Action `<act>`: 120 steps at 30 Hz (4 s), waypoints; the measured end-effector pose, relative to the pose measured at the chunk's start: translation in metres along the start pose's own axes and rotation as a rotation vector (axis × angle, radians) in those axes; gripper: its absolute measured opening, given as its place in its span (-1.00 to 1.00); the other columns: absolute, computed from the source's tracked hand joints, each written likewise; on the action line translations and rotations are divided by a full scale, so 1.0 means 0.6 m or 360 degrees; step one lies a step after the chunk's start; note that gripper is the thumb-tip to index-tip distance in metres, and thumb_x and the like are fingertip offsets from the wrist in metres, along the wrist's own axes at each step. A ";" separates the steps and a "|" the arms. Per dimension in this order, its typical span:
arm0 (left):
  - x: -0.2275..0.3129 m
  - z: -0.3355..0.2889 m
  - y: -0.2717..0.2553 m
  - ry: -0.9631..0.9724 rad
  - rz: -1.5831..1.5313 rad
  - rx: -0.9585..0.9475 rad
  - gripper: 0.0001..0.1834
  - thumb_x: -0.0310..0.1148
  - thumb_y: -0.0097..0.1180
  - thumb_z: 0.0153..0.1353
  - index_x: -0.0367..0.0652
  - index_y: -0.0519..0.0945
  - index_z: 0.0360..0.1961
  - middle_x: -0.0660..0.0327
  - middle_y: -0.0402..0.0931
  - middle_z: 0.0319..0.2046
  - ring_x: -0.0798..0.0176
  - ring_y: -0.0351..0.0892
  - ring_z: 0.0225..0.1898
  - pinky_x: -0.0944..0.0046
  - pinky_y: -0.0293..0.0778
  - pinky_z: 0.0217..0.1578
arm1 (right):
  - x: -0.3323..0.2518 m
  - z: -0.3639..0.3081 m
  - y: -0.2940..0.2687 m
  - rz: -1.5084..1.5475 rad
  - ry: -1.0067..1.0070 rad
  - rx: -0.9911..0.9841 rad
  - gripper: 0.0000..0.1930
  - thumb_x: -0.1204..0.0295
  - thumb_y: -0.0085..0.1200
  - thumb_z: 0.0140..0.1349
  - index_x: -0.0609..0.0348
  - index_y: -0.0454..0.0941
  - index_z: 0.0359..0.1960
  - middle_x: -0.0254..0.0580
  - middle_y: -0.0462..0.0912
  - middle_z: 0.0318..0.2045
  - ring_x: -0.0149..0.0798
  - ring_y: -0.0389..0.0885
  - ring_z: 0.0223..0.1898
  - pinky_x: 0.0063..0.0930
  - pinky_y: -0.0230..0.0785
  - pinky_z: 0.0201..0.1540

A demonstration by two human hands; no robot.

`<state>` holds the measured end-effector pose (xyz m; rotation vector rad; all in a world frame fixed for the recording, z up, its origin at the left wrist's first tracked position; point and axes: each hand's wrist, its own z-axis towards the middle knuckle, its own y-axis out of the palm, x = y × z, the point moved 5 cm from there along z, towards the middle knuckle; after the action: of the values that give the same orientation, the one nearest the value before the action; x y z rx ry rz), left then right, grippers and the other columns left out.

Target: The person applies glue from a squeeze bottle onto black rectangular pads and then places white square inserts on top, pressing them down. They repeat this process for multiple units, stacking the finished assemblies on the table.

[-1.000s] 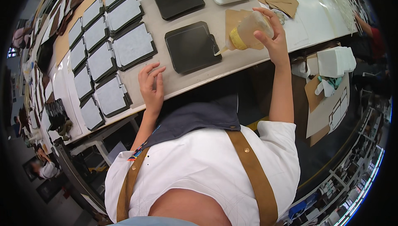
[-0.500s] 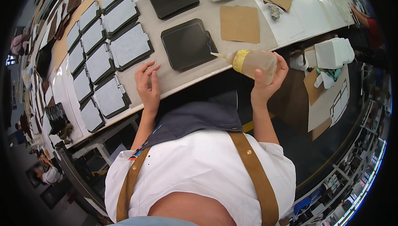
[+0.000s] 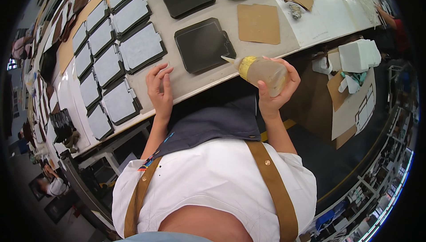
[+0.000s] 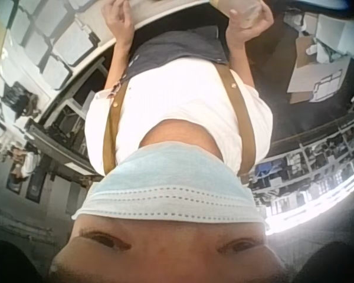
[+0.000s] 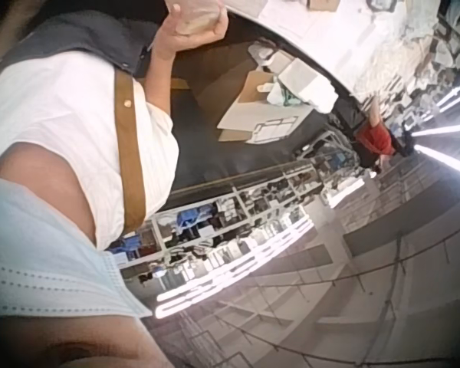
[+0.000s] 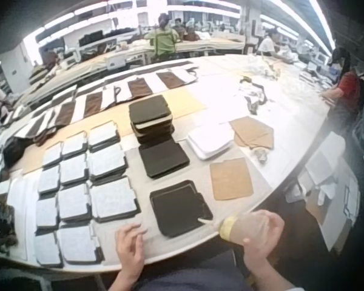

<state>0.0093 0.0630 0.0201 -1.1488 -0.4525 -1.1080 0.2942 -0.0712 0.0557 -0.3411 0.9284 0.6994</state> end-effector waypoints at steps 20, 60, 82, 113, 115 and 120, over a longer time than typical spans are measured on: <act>0.000 0.002 -0.003 -0.0045 -0.0080 0.0038 -0.81 -0.49 0.10 0.35 -0.16 0.72 -0.11 0.14 0.57 0.04 0.04 0.43 0.19 0.07 0.28 0.25 | 0.015 -0.039 0.091 0.0597 0.0485 0.0111 -0.27 0.00 0.16 0.38 0.20 0.13 0.35 0.00 0.44 0.18 -0.08 0.56 0.16 -0.17 0.46 0.19; 0.135 0.224 0.134 0.0748 -0.0132 -0.0324 -0.73 -0.44 0.17 0.30 -0.18 0.64 0.01 0.08 0.56 0.09 -0.04 0.46 0.21 0.02 0.34 0.22 | 0.272 0.390 0.191 -0.1065 0.0310 -0.1247 -0.72 0.29 0.37 0.19 0.21 0.59 -0.48 -0.29 0.60 -0.58 -0.40 0.51 -0.51 -0.47 0.37 -0.36; 0.177 0.309 0.288 -0.0378 -0.1522 -0.0902 -0.46 -0.04 0.07 0.47 -0.24 0.48 0.25 0.05 0.49 0.20 0.01 0.44 0.25 0.10 0.34 0.27 | 0.018 0.368 0.103 -0.0545 -0.0525 -0.0518 -0.92 0.48 0.16 0.34 0.20 0.54 -0.27 -0.18 0.64 -0.22 -0.19 0.60 -0.18 -0.37 0.43 -0.10; 0.035 0.083 0.076 -0.0462 -0.0593 -0.0480 -0.18 -0.41 0.16 0.38 -0.17 0.02 0.56 0.28 0.58 -0.45 0.40 0.46 -0.48 0.31 0.45 -0.40 | 0.127 0.098 0.136 0.0012 0.0857 -0.0886 -0.88 0.46 0.18 0.40 0.29 0.61 -0.18 -0.48 0.62 -0.40 -0.68 0.45 -0.39 -0.74 0.24 -0.34; 0.046 0.078 0.067 -0.0368 -0.0444 -0.0356 -0.24 -0.43 0.17 0.37 -0.10 0.15 0.53 0.29 0.52 -0.49 0.43 0.40 -0.50 0.35 0.41 -0.41 | 0.137 0.095 0.138 -0.0059 0.0839 -0.0900 -0.85 0.44 0.21 0.37 0.30 0.59 -0.21 -0.50 0.57 -0.45 -0.67 0.39 -0.43 -0.71 0.20 -0.38; 0.029 0.063 0.063 -0.0244 -0.0176 -0.0314 -0.52 -0.42 0.22 0.33 -0.03 0.55 0.29 0.21 0.49 -0.54 0.38 0.33 -0.56 0.36 0.36 -0.45 | 0.129 0.097 0.162 -0.0309 0.0556 -0.0874 -0.79 0.43 0.28 0.28 0.37 0.56 -0.26 -0.48 0.45 -0.58 -0.59 0.25 -0.54 -0.61 0.13 -0.47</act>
<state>0.0586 0.0883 0.0299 -1.4022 -0.5397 -1.1845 0.2948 0.0632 0.0273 -1.0525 1.0038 0.7196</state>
